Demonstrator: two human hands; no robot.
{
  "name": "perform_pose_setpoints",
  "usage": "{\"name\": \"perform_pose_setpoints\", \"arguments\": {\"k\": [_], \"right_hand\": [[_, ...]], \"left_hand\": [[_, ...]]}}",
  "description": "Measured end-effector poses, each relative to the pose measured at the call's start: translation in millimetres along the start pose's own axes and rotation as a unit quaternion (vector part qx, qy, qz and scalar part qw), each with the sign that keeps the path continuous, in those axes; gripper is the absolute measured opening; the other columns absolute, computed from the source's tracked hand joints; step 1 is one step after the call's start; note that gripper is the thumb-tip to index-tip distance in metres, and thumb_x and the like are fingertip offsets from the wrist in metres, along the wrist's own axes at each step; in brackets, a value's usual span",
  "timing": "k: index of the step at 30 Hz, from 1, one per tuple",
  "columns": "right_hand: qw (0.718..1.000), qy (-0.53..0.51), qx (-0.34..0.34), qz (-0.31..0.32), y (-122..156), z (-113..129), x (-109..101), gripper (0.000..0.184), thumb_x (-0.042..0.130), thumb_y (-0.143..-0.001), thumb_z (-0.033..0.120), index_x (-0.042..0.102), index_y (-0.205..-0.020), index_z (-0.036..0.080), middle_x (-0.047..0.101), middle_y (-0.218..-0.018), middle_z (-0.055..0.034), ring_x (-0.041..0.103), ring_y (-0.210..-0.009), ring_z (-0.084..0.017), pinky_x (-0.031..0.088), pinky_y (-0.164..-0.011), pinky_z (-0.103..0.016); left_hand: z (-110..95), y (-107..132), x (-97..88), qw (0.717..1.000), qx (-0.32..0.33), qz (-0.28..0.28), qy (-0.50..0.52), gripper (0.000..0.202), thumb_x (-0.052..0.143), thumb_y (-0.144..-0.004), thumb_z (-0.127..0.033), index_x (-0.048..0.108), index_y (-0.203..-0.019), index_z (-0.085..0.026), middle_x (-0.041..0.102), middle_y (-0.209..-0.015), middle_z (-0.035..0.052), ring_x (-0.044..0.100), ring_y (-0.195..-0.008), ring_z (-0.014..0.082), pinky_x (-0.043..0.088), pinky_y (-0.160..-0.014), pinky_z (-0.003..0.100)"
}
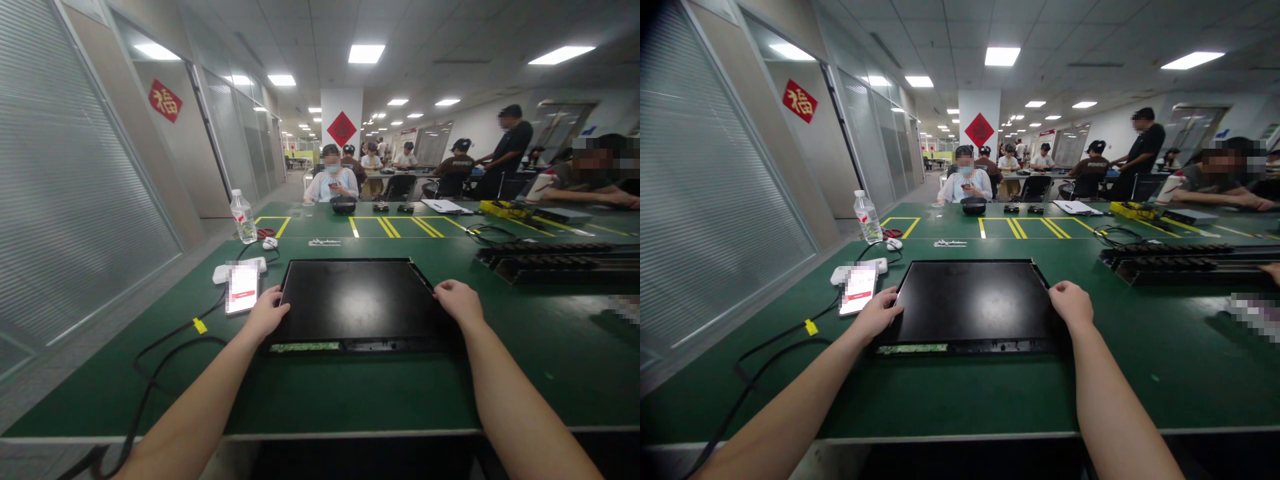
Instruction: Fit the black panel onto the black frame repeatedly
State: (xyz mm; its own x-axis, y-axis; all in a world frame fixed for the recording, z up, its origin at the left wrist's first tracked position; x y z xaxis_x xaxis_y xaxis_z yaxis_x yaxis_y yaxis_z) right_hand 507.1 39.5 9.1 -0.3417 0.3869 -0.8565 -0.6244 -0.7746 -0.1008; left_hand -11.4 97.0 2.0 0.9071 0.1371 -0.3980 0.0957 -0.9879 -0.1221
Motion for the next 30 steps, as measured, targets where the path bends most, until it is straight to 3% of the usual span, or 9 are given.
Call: {"name": "perform_pose_setpoints", "arguments": {"k": [5, 10, 16, 22, 30], "right_hand": [[1.0, 0.008, -0.001, 0.003, 0.7, 0.6, 0.8, 0.029, 0.058, -0.081, 0.034, 0.079, -0.097, 0.023, 0.077, -0.096, -0.0099, 0.069, -0.088, -0.027, 0.048, -0.072, -0.032], [1.0, 0.009, -0.004, 0.002, -0.4, 0.2, 1.6, 0.027, 0.058, -0.083, 0.033, 0.079, -0.097, 0.023, 0.077, -0.096, -0.0095, 0.07, -0.087, -0.026, 0.047, -0.071, -0.032], [1.0, 0.01, -0.016, -0.008, -2.7, 0.2, 2.2, 0.026, 0.058, -0.083, 0.032, 0.08, -0.094, 0.022, 0.078, -0.095, -0.01, 0.07, -0.085, -0.026, 0.047, -0.07, -0.032], [0.999, -0.015, -0.022, -0.02, -5.2, -1.4, 1.9, 0.022, 0.061, -0.08, 0.031, 0.079, -0.088, 0.022, 0.078, -0.089, -0.0093, 0.069, -0.08, -0.025, 0.047, -0.069, -0.032], [1.0, -0.002, -0.018, -0.016, -4.6, 0.0, 0.9, 0.022, 0.061, -0.079, 0.032, 0.079, -0.088, 0.023, 0.077, -0.087, -0.0084, 0.069, -0.08, -0.025, 0.046, -0.067, -0.031]], "left_hand": [[-0.9, -0.9, 0.1, 1.0, 0.015, 0.0, 0.002, 0.01, 0.079, -0.062, -0.015, 0.074, -0.067, -0.021, 0.068, -0.133, 0.0167, 0.054, -0.138, 0.0419, 0.035, -0.121, 0.048], [1.5, -2.1, 2.6, 0.999, 0.021, 0.005, -0.05, 0.009, 0.075, -0.069, -0.021, 0.076, -0.078, -0.019, 0.066, -0.137, 0.0169, 0.055, -0.138, 0.0394, 0.037, -0.121, 0.047], [1.9, -3.0, 7.6, 0.981, 0.029, 0.029, -0.192, 0.029, 0.064, -0.08, -0.025, 0.078, -0.101, -0.012, 0.06, -0.148, 0.0181, 0.053, -0.141, 0.0353, 0.038, -0.122, 0.043], [2.3, -3.0, 9.2, 0.971, 0.035, 0.037, -0.235, 0.04, 0.06, -0.086, -0.029, 0.075, -0.117, -0.009, 0.057, -0.151, 0.0188, 0.054, -0.141, 0.0336, 0.042, -0.12, 0.042], [5.3, -5.1, 8.2, 0.968, 0.047, 0.035, -0.242, 0.039, 0.061, -0.086, -0.03, 0.077, -0.116, -0.011, 0.059, -0.149, 0.0172, 0.056, -0.139, 0.0338, 0.044, -0.118, 0.043]]}}
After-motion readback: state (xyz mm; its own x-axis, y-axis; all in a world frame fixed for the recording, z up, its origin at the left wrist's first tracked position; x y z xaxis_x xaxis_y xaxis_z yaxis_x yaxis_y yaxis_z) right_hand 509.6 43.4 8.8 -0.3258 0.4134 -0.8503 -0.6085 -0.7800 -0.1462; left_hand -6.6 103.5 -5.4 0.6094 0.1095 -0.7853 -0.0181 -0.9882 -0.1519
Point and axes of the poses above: each hand's wrist, its own y-axis away from the middle knuckle, its own x-axis out of the palm, z = x × y, the point moved 9 cm from there along -y, towards the middle knuckle
